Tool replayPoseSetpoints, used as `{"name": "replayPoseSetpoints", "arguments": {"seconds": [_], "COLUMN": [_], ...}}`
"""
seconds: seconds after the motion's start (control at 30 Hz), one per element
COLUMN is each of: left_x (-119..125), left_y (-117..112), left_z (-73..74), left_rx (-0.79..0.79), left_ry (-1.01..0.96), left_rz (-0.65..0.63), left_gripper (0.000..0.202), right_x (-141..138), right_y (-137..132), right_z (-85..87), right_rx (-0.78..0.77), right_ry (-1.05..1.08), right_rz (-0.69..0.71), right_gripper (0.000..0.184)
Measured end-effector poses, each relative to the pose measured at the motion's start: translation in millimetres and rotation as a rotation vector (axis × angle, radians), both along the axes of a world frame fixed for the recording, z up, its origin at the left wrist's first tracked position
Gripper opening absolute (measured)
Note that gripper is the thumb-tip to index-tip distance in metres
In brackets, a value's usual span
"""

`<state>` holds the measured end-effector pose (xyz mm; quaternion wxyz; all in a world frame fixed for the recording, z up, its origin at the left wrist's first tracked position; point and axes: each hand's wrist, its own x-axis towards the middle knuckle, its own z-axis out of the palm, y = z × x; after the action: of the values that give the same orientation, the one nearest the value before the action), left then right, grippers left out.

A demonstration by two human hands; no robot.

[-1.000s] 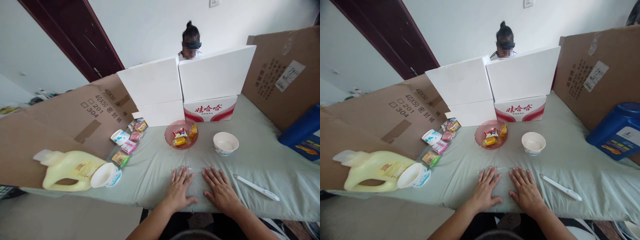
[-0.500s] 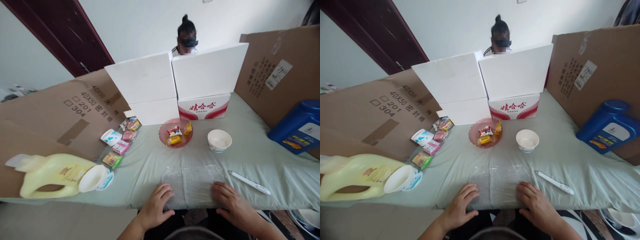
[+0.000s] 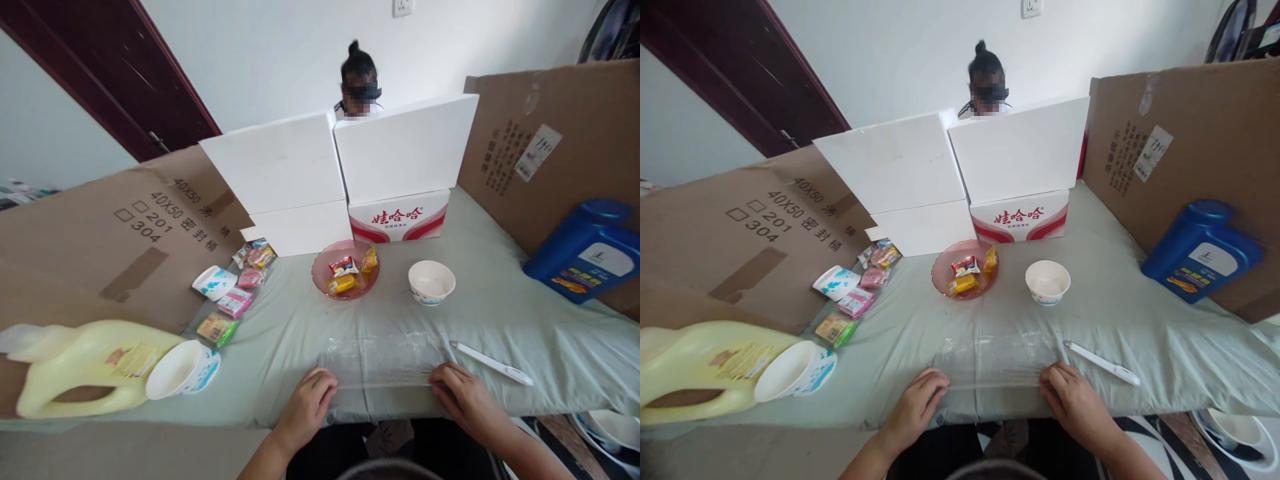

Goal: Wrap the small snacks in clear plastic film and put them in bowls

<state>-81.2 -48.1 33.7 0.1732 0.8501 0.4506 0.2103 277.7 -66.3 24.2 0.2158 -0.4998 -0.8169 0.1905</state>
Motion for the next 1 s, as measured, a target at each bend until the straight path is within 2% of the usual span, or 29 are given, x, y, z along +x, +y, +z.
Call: {"name": "replayPoseSetpoints", "arguments": {"seconds": [0.13,0.27,0.4,0.5,0.7,0.87,1.0], "left_x": [1,13,29,35,37,41,45], "left_y": [12,33,52,59,59,61,54], "left_z": [-9.2,-17.0,-24.1,-30.0,-38.6,-31.3,-13.5], "left_rx": [0.079,0.116,0.128,0.126,0.152,0.095,0.337], "left_ry": [0.005,0.086,0.221,0.306,0.336,0.418,0.275], "left_rz": [0.124,0.276,0.405,0.459,0.508,0.563,0.576], "left_gripper": [0.022,0.023,0.021,0.020,0.022,0.023,0.023], "right_x": [1,-3,-15,-23,-29,-25,-23], "right_y": [8,28,46,50,52,54,48], "right_z": [-3.4,-13.4,-19.0,-18.6,-19.3,-21.4,-13.2], "right_rx": [-0.039,-0.047,-0.009,0.011,0.032,0.067,0.312], "right_ry": [0.028,0.060,-0.101,-0.246,-0.374,-0.463,-0.418], "right_rz": [-0.026,-0.279,-0.437,-0.484,-0.507,-0.532,-0.542], "right_gripper": [0.018,0.029,0.030,0.030,0.027,0.028,0.026]}}
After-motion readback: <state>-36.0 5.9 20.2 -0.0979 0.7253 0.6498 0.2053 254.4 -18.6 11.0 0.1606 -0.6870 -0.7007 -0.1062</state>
